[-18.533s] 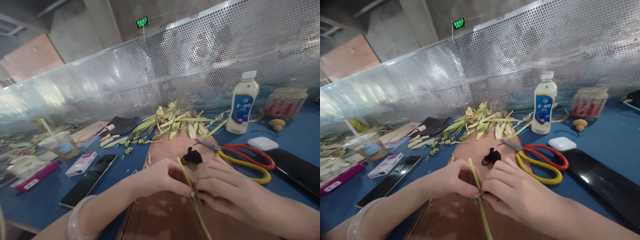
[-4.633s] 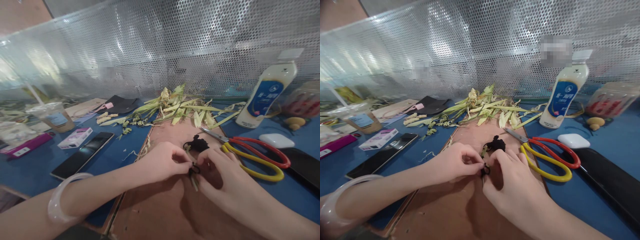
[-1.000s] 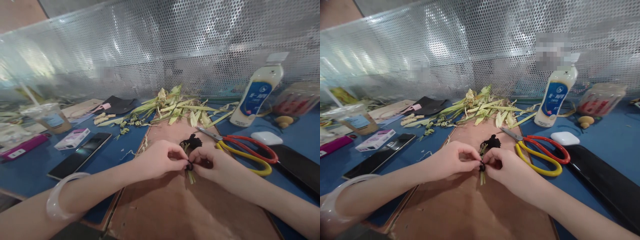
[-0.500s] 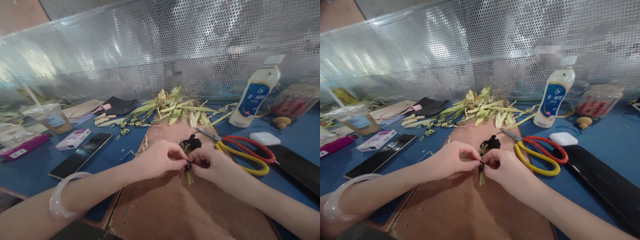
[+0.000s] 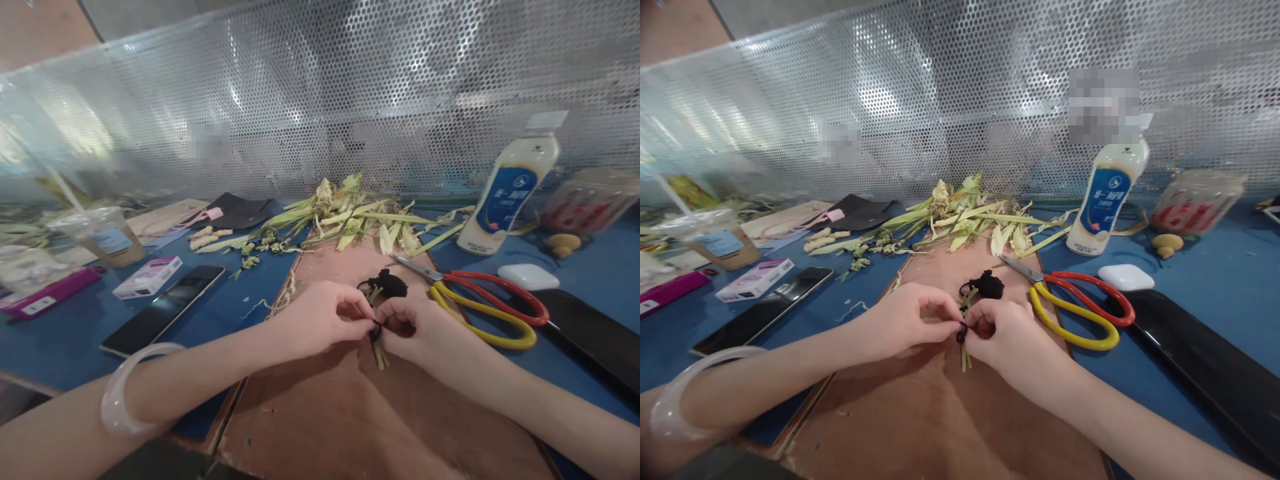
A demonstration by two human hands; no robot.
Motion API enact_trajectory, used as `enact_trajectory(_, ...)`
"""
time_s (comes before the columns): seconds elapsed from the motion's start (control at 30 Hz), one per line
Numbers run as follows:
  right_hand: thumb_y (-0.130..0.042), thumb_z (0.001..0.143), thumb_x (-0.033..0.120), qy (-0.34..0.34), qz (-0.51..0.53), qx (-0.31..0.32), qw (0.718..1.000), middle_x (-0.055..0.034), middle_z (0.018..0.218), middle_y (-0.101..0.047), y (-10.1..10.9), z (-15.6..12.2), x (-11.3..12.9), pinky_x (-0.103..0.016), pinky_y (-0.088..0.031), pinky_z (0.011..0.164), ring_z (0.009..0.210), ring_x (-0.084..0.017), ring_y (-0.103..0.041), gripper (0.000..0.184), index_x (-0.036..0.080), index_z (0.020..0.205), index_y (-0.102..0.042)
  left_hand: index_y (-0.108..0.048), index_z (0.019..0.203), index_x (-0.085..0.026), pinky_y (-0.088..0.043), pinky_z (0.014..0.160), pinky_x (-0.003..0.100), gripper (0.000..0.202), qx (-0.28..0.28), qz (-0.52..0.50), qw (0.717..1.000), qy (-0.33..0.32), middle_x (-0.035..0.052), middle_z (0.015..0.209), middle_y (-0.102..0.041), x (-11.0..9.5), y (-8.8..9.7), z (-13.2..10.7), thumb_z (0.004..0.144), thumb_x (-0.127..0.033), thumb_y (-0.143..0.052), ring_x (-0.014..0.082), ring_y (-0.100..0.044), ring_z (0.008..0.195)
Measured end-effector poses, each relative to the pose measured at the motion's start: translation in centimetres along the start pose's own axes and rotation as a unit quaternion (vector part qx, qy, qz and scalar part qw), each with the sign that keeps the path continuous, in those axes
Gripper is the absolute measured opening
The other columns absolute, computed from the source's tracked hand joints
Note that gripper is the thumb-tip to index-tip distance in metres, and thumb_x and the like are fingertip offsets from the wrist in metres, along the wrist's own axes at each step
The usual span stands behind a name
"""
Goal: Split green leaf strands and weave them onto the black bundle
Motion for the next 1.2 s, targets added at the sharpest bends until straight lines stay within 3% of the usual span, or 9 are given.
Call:
enact_trajectory(0.57,-0.049,0.069,0.022,-0.008,0.051,0.013,0.999,0.0042,0.054,-0.047,-0.2,0.0,-0.5,-0.020,-0.026,0.044,0.049,-0.008,-0.037,0.010,0.017,0.070,-0.058,-0.063,0.080,-0.016,-0.043,0.068,0.023,0.017,0.008,0.003,1.000,0.004,0.0017,0.077,-0.067,0.2,0.1,0.1,0.075,-0.030,-0.054,0.0124,-0.059,0.071)
enact_trajectory(0.93,-0.051,0.071,0.027,-0.025,0.028,-0.011,0.999,0.0030,0.055,-0.050,-0.1,-0.2,-0.5,-0.019,-0.029,0.044,0.050,-0.008,-0.040,0.011,0.018,0.070,-0.057,-0.062,0.077,-0.017,-0.045,0.069,0.023,0.013,-0.008,-0.026,1.000,-0.005,0.0012,0.077,-0.067,0.1,0.0,0.1,0.075,-0.027,-0.054,0.0118,-0.061,0.072)
enact_trajectory(1.2,-0.049,0.070,0.020,-0.004,0.026,-0.012,1.000,0.0032,0.055,-0.050,0.4,-0.2,-0.1,-0.019,-0.029,0.043,0.048,-0.008,-0.040,0.007,0.018,0.069,-0.056,-0.061,0.078,-0.017,-0.045,0.070,0.023,0.013,-0.011,-0.012,1.000,0.000,0.0009,0.078,-0.068,0.4,0.1,0.1,0.075,-0.027,-0.054,0.0124,-0.062,0.073)
Point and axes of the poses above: each hand's wrist, its own z-axis towards the middle knuckle, its own y-axis out of the back of the hand, x = y × z, the point moved 4 cm from there along z, towards the middle knuckle
